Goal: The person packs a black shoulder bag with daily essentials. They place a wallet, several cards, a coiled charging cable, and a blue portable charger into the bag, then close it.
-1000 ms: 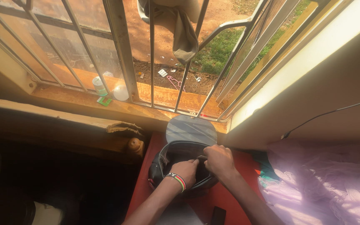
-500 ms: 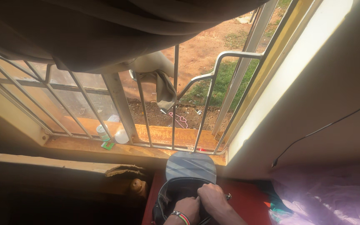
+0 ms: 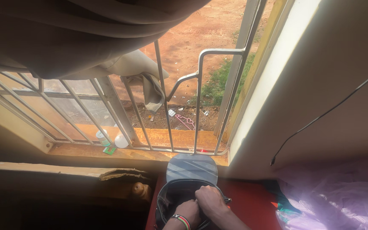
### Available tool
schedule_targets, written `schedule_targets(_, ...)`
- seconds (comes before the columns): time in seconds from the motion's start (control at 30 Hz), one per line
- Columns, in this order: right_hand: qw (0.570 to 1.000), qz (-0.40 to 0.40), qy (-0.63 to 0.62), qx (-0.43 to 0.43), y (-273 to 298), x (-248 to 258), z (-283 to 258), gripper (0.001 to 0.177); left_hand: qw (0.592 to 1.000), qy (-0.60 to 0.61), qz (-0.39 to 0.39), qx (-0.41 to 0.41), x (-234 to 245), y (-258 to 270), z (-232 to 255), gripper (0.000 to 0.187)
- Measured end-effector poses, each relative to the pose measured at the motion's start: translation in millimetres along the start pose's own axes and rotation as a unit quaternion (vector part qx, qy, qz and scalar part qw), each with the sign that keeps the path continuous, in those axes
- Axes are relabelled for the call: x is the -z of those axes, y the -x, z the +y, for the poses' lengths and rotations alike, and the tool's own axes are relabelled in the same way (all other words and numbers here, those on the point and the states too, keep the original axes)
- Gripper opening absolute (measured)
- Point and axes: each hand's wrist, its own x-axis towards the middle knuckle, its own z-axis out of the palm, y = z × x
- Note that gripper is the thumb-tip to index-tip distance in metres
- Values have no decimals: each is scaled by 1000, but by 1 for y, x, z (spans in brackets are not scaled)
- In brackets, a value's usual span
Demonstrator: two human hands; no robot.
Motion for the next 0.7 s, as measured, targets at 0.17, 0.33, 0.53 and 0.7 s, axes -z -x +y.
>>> schedule_targets(0.17,1000,6,-12,-5,3,-3,-2,7,1000,4,-10,25,1,1,1,41)
schedule_targets(0.33,999,3,-35,-9,1,-7,3,8,999,7,-4,46,1,1,8,38)
schedule_targets(0.53,998,24,-51,14,9,-10,5,9,997,17,-10,72,12,13,19,38)
schedule_targets(0.7,986,126,-79,72,29,29,-10,8,989,63,121,52,34,54,41,22)
